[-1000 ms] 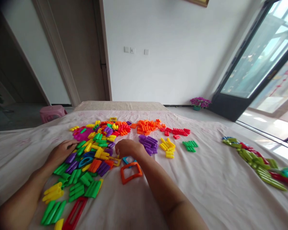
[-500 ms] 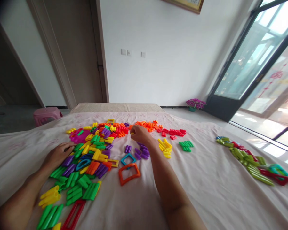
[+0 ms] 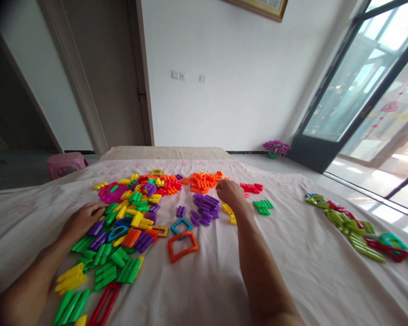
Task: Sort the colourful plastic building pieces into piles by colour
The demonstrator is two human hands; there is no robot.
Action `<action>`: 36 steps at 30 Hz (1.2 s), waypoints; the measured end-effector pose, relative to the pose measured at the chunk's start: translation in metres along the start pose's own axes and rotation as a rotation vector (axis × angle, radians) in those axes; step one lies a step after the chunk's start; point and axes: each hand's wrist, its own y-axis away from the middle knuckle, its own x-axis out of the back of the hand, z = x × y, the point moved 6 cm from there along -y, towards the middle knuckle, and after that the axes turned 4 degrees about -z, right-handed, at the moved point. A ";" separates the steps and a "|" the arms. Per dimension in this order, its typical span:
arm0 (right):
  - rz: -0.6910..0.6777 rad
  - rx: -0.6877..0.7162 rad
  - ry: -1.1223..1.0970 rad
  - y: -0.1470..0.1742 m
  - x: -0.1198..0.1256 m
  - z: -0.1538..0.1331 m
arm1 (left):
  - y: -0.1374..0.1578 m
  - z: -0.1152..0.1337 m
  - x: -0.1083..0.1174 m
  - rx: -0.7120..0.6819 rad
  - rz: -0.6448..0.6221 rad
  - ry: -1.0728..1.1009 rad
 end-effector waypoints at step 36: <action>-0.095 -0.297 0.083 -0.006 0.003 0.034 | 0.000 0.000 0.000 0.001 -0.008 0.005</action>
